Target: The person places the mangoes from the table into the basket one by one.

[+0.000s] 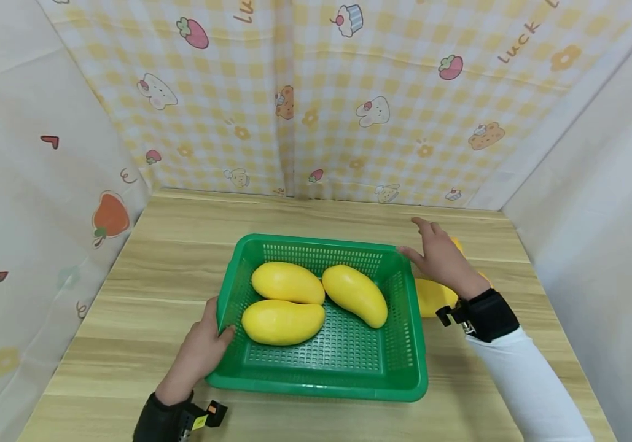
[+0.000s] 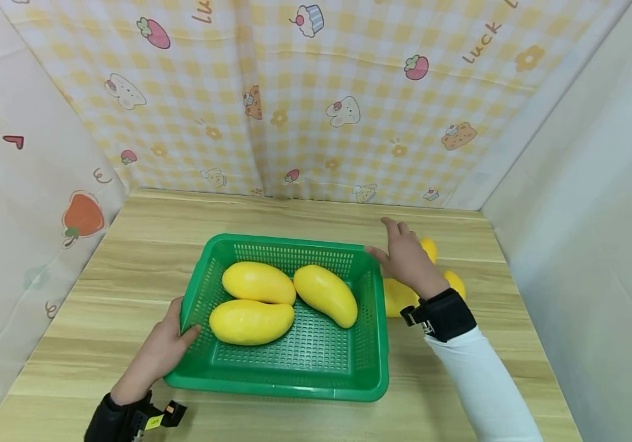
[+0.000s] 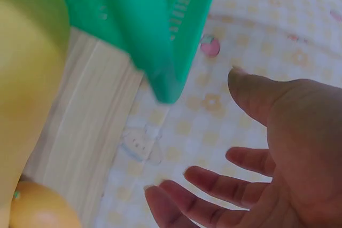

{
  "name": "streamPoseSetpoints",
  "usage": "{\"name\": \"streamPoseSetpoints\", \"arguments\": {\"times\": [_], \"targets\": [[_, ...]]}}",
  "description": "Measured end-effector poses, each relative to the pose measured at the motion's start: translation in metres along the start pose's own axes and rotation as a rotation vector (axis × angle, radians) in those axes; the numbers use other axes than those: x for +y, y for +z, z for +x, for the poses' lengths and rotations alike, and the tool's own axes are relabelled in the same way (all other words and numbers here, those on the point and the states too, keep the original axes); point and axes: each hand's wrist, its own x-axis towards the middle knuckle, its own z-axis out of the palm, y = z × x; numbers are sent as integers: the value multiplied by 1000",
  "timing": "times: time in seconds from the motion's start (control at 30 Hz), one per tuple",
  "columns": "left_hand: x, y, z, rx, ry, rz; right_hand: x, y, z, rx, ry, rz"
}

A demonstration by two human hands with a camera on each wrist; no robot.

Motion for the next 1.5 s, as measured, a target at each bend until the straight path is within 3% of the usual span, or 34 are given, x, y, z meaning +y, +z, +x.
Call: {"name": "streamPoseSetpoints", "arguments": {"times": [0.4,0.67,1.0,1.17,1.5], "targets": [[-2,0,0,5,-8,3,35,0,8,-5,204,-2],[-2,2,-1,23,-10,47,43,2,9,47,346,9],[1,1,-2,19,-9,25,60,7,14,-122,555,-2],[2,1,-1,18,-4,14,68,16,19,-153,651,-13],[0,2,-1,30,1,12,72,21,23,-180,665,90]]}}
